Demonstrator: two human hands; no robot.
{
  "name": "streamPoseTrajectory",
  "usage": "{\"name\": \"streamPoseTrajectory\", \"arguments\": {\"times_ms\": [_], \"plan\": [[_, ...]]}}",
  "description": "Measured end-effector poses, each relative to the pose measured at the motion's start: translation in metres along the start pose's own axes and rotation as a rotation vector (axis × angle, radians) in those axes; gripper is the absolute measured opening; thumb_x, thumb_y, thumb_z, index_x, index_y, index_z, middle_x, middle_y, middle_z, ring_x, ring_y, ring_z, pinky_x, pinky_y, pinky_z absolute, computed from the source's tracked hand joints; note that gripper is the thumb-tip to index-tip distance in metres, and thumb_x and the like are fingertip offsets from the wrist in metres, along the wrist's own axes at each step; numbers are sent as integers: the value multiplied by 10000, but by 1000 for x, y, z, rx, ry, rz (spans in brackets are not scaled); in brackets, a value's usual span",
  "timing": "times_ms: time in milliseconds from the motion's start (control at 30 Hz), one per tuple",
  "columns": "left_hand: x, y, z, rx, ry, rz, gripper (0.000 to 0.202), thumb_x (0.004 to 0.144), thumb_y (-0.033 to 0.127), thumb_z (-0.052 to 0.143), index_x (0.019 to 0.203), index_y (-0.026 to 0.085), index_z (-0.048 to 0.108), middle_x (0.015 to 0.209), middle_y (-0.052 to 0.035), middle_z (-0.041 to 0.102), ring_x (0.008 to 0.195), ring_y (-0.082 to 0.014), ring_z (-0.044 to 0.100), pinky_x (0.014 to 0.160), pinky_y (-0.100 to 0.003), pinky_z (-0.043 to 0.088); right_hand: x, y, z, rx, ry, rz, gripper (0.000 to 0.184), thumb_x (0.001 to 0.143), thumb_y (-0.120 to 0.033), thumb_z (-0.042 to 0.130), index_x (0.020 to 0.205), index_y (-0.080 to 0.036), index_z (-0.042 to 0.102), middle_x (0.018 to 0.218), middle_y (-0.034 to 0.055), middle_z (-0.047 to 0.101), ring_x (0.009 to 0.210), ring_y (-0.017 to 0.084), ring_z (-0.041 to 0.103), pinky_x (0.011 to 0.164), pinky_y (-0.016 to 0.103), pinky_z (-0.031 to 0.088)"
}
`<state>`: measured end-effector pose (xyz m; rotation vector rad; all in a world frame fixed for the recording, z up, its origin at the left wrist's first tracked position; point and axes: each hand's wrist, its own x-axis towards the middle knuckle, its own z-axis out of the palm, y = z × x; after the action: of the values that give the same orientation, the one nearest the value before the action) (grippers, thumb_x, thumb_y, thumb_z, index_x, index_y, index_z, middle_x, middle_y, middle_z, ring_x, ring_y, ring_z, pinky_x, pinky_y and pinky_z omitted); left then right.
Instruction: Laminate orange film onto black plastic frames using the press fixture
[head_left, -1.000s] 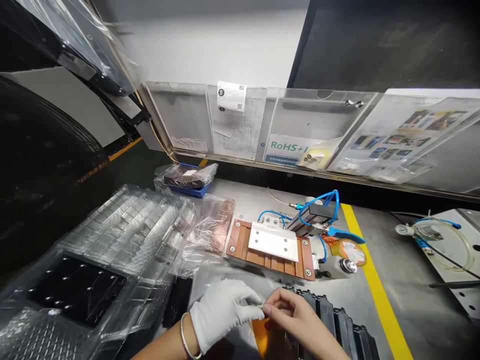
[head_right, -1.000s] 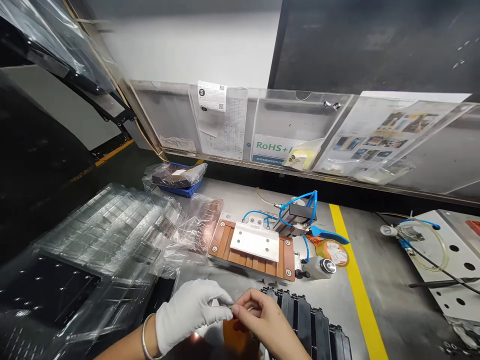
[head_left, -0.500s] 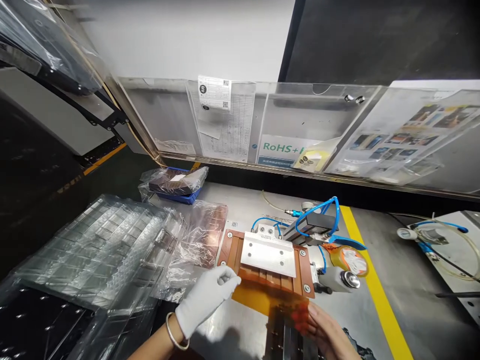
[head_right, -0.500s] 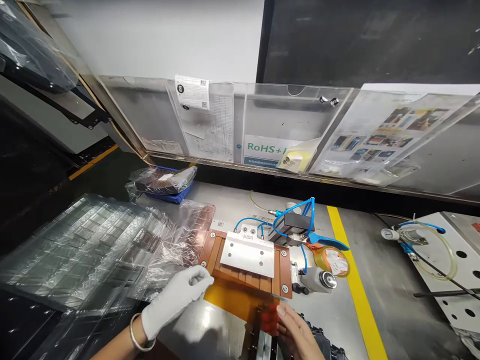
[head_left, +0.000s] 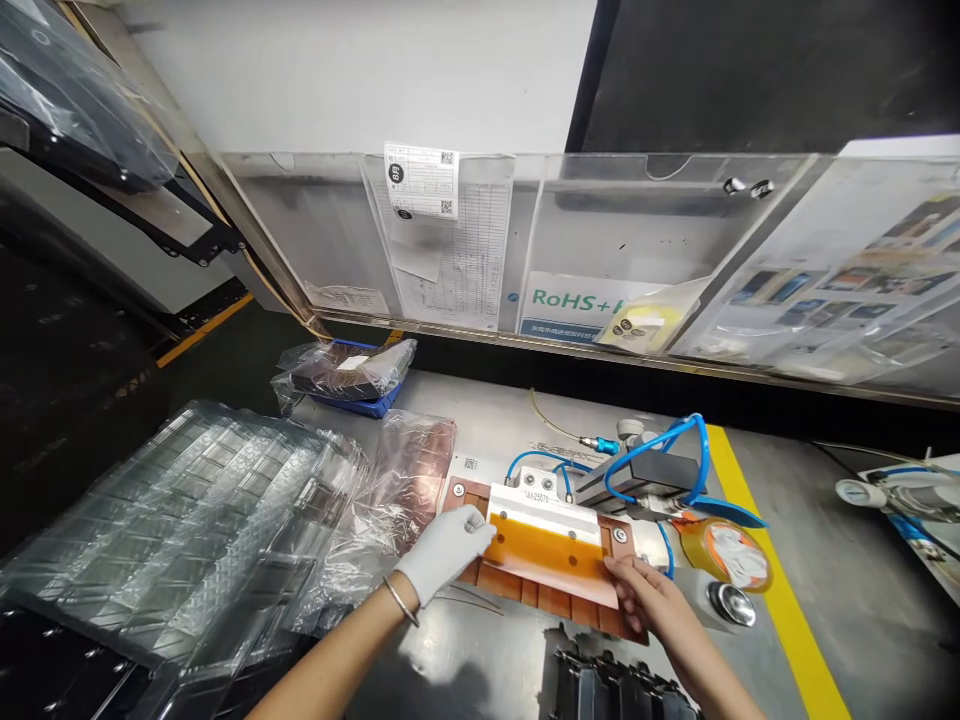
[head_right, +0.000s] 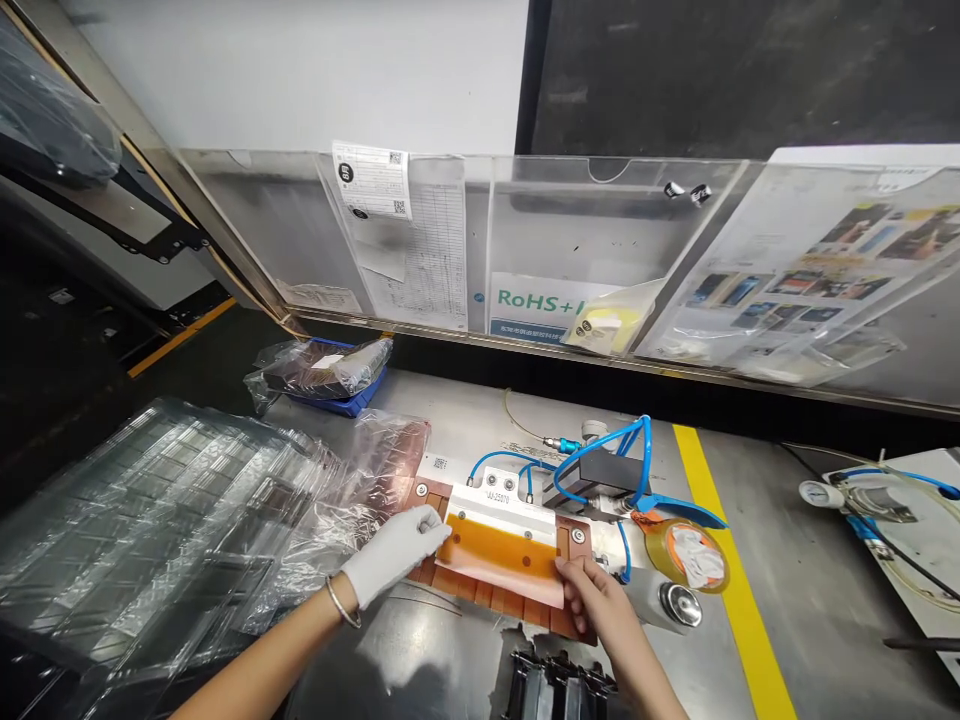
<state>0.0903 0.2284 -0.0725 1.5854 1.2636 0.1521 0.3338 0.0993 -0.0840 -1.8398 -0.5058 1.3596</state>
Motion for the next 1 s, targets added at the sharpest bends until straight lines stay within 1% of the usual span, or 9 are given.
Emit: {"name": "streamPoseTrajectory", "arguments": {"times_ms": [200, 433, 533, 633, 733, 800, 900, 967, 1000], "plan": [[15, -7, 4, 45, 32, -7, 234, 788, 369, 473, 625, 218, 400, 595, 51, 472, 594, -133, 445, 594, -270, 320, 14, -4, 5, -42, 33, 42, 407, 672, -557, 635, 557, -224, 430, 398, -93, 404, 322, 65, 325, 391, 209, 212], [16, -7, 3, 43, 24, 11, 197, 775, 305, 476, 620, 214, 398, 600, 50, 472, 604, -127, 444, 587, -273, 318, 19, -12, 4, -82, 34, 43, 364, 663, -523, 632, 585, -219, 447, 439, -93, 429, 354, 53, 328, 386, 199, 212], [16, -8, 3, 31, 31, 2, 215, 780, 326, 485, 617, 216, 397, 585, 55, 452, 591, -127, 421, 581, -277, 314, 21, -13, 3, -124, 21, 51, 352, 684, -522, 611, 590, -216, 462, 418, -97, 414, 341, 46, 294, 385, 204, 181], [17, -9, 3, 2, 57, -10, 243, 779, 347, 507, 606, 216, 396, 577, 58, 445, 588, -126, 418, 595, -277, 318, 23, -12, 0, -169, -4, 48, 362, 680, -544, 612, 608, -217, 474, 431, -100, 405, 353, 54, 305, 384, 207, 188], [18, -10, 2, -60, 74, -38, 216, 742, 329, 558, 621, 214, 421, 572, 63, 474, 575, -121, 451, 604, -269, 339, 24, -13, -8, -245, -39, 59, 423, 670, -595, 633, 593, -228, 437, 415, -100, 392, 354, 62, 303, 384, 214, 192], [18, -10, 2, -126, 52, -69, 197, 730, 333, 575, 648, 214, 440, 535, 74, 492, 514, -113, 472, 587, -260, 368, 25, -15, -15, -312, -52, 79, 486, 648, -639, 648, 561, -238, 390, 383, -94, 388, 342, 63, 287, 385, 221, 184], [18, -10, 2, -218, 15, -109, 197, 732, 348, 570, 650, 216, 449, 444, 95, 484, 414, -106, 478, 554, -251, 399, 22, -20, -29, -406, 2, 77, 525, 633, -676, 649, 549, -245, 361, 362, -84, 392, 346, 71, 303, 404, 227, 211], [18, -11, 4, -257, 13, -116, 193, 723, 335, 579, 639, 214, 455, 424, 96, 495, 402, -105, 493, 540, -242, 402, 16, -20, -41, -459, 58, 40, 515, 654, -689, 617, 554, -244, 379, 375, -76, 401, 373, 88, 342, 432, 238, 262], [19, -12, 5, -272, 14, -117, 190, 717, 328, 587, 637, 213, 459, 427, 93, 506, 401, -105, 500, 528, -237, 397, 11, -17, -49, -499, 82, -1, 501, 667, -692, 593, 557, -240, 406, 404, -61, 436, 404, 104, 387, 457, 249, 308]]}}
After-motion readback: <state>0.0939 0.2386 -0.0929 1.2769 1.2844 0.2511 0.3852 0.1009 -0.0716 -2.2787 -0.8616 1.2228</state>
